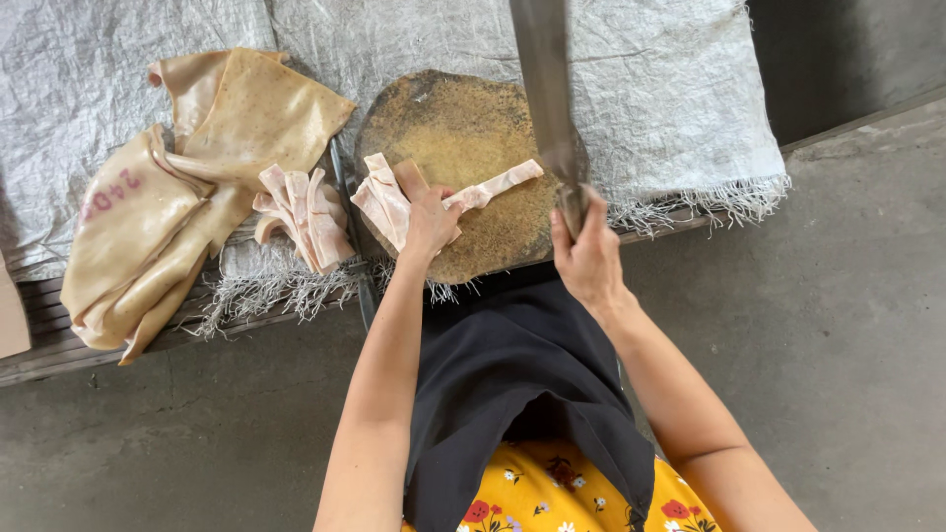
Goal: The person uses a cleaver to cut a large piece of pale meat into strips and then into small cubes on a round wooden cutting board. The cut pieces accumulate on the board as the person continues slicing.
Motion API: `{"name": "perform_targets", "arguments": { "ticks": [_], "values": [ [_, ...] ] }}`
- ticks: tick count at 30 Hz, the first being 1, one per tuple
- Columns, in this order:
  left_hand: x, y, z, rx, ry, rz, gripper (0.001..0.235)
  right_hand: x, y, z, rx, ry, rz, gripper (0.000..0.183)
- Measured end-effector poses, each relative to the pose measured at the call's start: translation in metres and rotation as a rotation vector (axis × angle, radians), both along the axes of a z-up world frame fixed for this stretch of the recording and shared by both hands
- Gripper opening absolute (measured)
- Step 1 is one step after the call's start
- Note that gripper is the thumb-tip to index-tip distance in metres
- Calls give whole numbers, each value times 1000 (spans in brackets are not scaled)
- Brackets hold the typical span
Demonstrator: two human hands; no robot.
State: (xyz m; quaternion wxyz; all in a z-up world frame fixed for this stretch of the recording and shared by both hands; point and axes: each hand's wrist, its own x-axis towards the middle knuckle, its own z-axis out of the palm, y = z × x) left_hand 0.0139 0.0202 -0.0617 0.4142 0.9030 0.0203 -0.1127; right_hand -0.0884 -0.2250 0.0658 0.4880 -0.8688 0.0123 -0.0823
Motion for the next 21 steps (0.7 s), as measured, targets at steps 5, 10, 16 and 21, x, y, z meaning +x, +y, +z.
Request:
{"name": "perform_targets", "arguments": {
  "ticks": [5, 10, 16, 21],
  "values": [
    [-3, 3, 8, 32, -41, -6, 30, 8, 5, -38, -360, 431, 85, 36],
    [-3, 9, 0, 7, -89, 2, 29, 9, 0, -45, -334, 457, 84, 39],
    [3, -7, -25, 19, -77, 16, 28, 9, -4, -4, -197, 296, 8, 43],
    [5, -11, -38, -19, -41, 54, 30, -2, -2, 17, -107, -118, 33, 39]
  ]
}}
